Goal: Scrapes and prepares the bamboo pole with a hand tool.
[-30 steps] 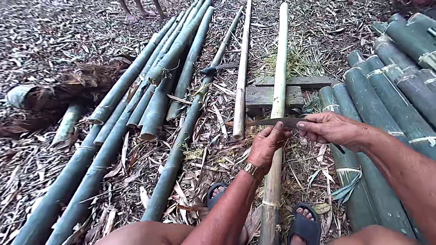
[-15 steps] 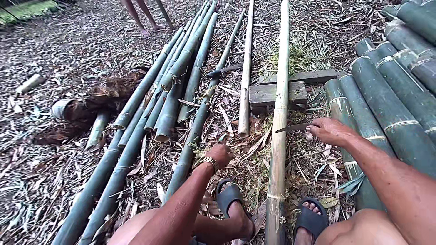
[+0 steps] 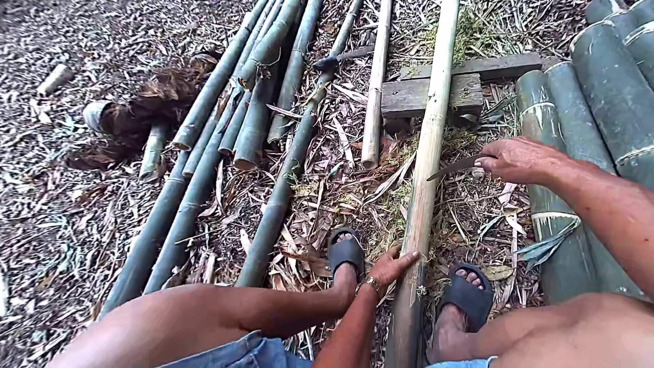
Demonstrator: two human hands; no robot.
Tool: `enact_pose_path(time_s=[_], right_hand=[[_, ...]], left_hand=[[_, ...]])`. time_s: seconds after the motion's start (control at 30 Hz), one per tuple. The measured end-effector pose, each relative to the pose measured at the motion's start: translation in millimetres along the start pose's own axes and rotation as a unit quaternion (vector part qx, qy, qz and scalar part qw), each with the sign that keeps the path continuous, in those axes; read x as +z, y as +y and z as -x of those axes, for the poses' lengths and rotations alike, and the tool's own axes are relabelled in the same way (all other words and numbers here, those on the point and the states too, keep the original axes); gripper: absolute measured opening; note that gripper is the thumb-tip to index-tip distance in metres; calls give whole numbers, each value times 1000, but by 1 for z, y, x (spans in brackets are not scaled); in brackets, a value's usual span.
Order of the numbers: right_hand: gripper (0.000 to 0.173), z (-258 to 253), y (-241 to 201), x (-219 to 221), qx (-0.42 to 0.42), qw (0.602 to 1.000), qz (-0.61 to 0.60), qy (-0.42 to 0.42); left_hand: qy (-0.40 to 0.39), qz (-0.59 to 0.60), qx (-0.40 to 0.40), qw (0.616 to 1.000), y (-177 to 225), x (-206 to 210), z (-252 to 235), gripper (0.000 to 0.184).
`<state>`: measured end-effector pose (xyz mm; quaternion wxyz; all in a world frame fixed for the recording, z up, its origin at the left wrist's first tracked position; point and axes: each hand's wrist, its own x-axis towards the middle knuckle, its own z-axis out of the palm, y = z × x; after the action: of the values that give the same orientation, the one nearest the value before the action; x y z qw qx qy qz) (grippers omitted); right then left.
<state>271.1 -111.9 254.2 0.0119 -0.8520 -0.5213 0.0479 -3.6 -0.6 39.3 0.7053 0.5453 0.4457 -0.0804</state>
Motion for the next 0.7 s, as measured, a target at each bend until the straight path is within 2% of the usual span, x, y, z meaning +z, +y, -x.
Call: enact_pose_path(time_s=[0.03,0.1,0.2,0.33,0.47,0.63,0.7], right_hand=[[37,-14,21,25,-22,999,-43,5],[34,-33,35,33,2,990,-86,-109],[35,-30,36,37,25,986,-98,-133],[37,-42,28,31,47,987,-129,-86],[38,-51,8,16,53,978,-200,-8],[35,-52,-10,6,5,959,-269,89],[32,-53,-9,7,-4,948,-303,100]], left_hand=[[-10,36,-9,999,-6,3,0,62],[-5,63,-26,998,-13,12,3,56],[15,-16,-30,999,-15,20,8,76],[33,-17,-12,999,-12,24,13,86],[33,8,-15,999,-10,24,15,86],[28,10,-23,999,-13,22,17,87],[21,9,-30,999,-11,21,18,88]])
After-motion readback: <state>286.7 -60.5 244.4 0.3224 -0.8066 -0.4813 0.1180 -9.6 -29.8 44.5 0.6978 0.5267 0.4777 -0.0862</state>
